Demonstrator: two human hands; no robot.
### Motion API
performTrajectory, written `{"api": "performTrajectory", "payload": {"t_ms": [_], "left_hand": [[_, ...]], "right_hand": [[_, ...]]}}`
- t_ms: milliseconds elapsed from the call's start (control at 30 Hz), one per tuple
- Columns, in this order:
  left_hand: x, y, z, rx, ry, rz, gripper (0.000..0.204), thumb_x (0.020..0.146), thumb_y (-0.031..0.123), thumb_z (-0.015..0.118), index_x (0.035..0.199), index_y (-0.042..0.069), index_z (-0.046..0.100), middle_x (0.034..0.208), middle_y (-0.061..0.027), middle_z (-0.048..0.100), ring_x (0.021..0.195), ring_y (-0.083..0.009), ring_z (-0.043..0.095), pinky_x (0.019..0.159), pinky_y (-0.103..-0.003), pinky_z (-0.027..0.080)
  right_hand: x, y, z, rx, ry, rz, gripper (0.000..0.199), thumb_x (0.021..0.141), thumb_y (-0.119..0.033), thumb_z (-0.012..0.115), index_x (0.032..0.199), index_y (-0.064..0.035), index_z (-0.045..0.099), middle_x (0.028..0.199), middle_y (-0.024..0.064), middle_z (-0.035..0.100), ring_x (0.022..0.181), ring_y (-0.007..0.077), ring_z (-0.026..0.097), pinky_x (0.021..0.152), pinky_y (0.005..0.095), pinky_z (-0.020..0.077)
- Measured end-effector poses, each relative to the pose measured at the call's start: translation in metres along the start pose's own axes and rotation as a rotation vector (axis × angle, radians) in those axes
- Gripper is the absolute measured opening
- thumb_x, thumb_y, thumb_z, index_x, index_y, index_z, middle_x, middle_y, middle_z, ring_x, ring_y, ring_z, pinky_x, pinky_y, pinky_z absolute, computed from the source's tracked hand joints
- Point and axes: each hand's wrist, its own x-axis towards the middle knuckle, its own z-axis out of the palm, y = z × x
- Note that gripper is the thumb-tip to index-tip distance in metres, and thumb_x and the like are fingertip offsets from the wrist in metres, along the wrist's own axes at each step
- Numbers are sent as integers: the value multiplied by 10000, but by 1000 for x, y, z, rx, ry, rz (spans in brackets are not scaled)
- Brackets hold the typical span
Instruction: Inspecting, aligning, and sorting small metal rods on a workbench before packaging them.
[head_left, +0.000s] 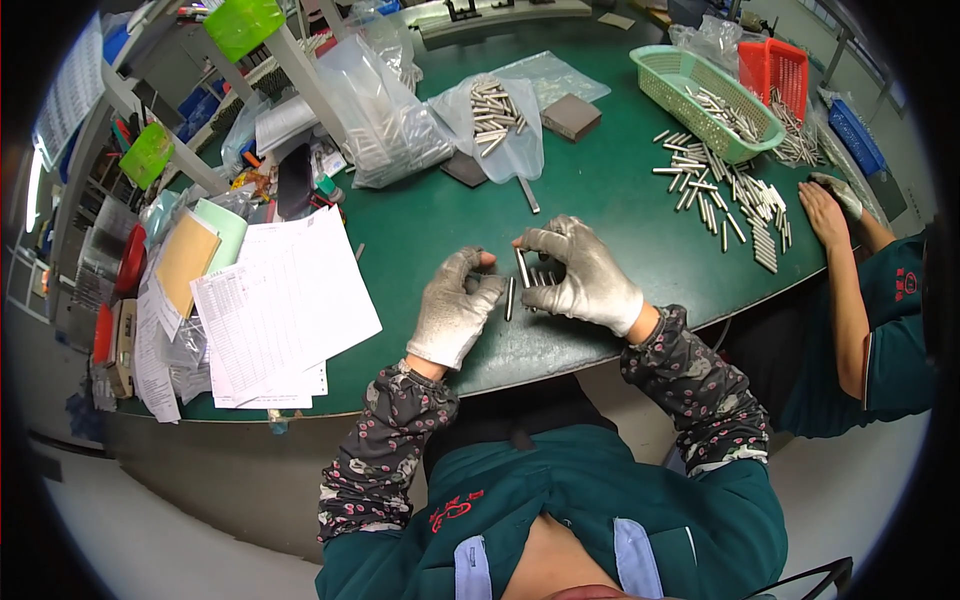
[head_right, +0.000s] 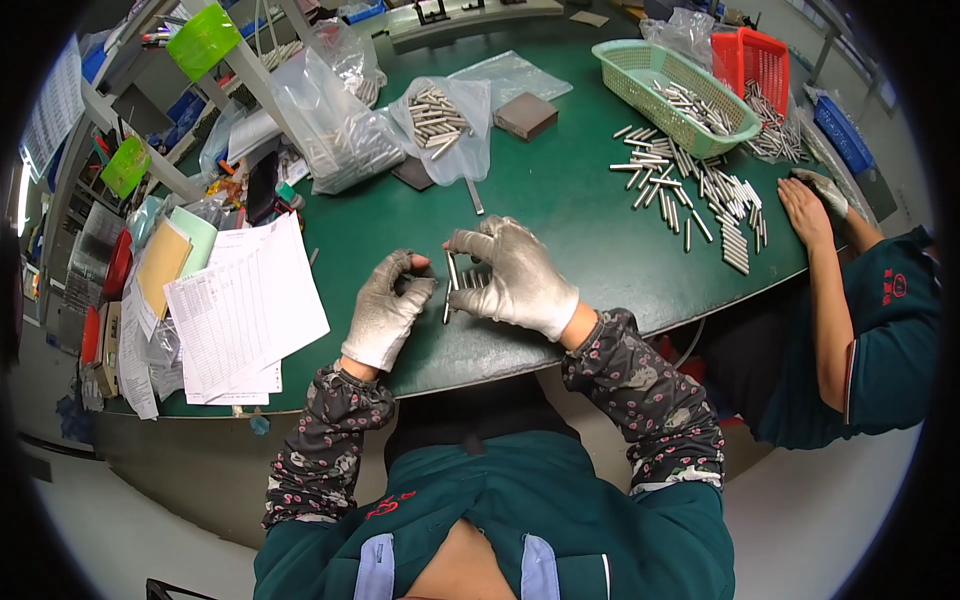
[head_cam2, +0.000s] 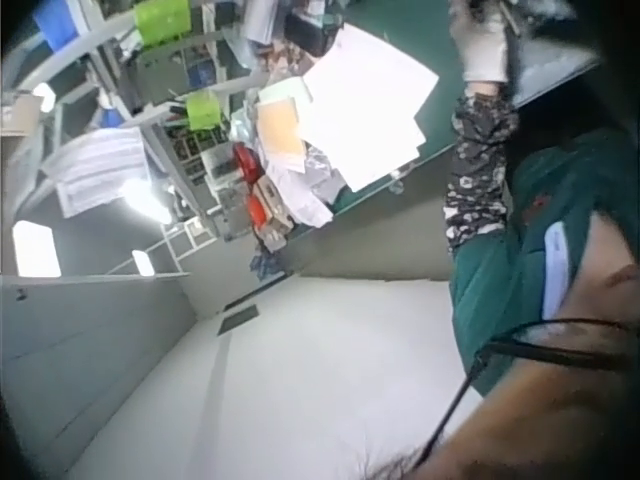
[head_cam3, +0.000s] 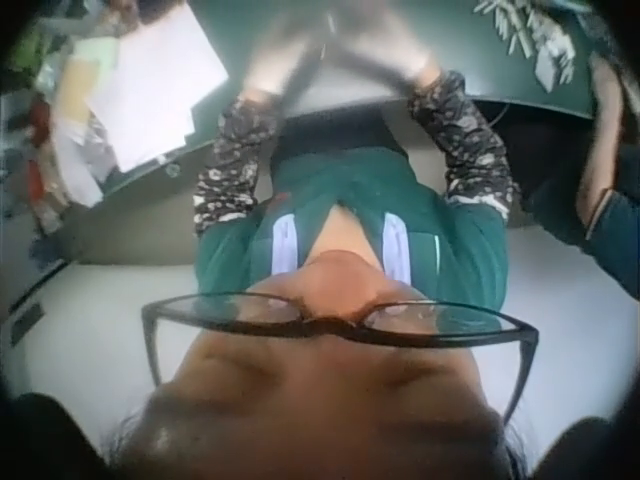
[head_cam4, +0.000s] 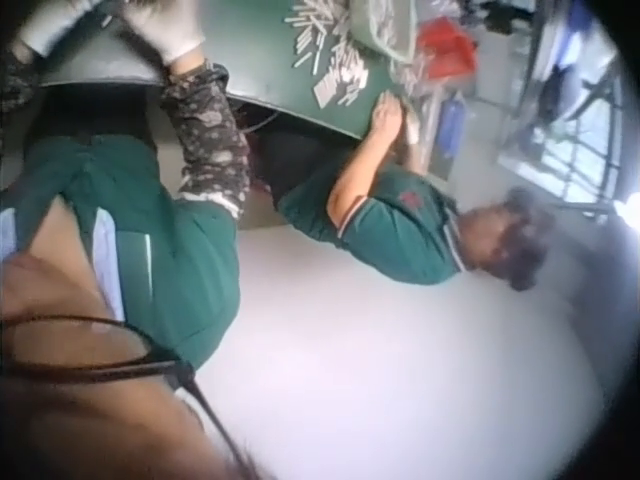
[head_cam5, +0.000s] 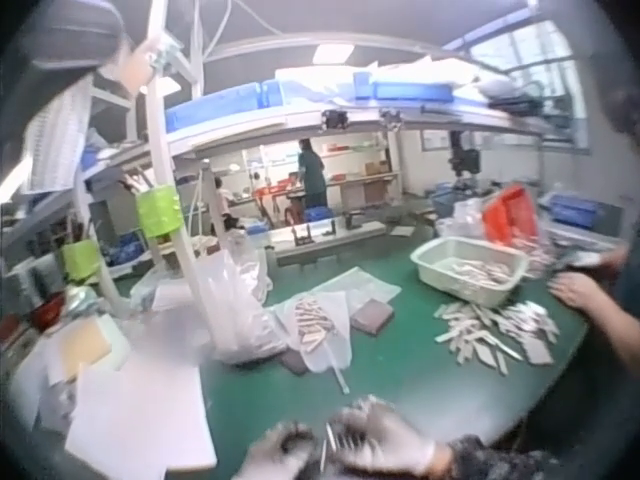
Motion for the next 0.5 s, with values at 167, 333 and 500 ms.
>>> {"api": "performTrajectory", "payload": {"t_ms": [167, 333, 500], "left_hand": [[4, 28, 0, -640, -378, -451, 175, 903, 199, 578, 1050, 117, 630, 714, 61, 501, 572, -20, 405, 493, -155, 302], [11, 20, 6, -680, -369, -458, 194, 870, 237, 642, 1001, 94, 642, 704, 48, 513, 539, -38, 397, 448, -157, 248], [16, 26, 4, -657, -378, -404, 192, 873, 242, 636, 994, 93, 636, 710, 44, 518, 543, -39, 411, 446, -155, 253]], "right_hand": [[0, 1, 5, 203, 174, -92, 571, 654, -272, 818, 1124, -56, 576, 835, 46, 515, 791, 189, 488, 719, 301, 417], [0, -2, 3, 518, 82, 90, 591, 686, -227, 819, 1182, -66, 539, 906, 10, 547, 861, 128, 509, 796, 269, 434], [8, -3, -4, 775, -35, 251, 625, 706, -249, 805, 1227, -52, 522, 910, -6, 554, 827, 88, 508, 794, 235, 433]]}}
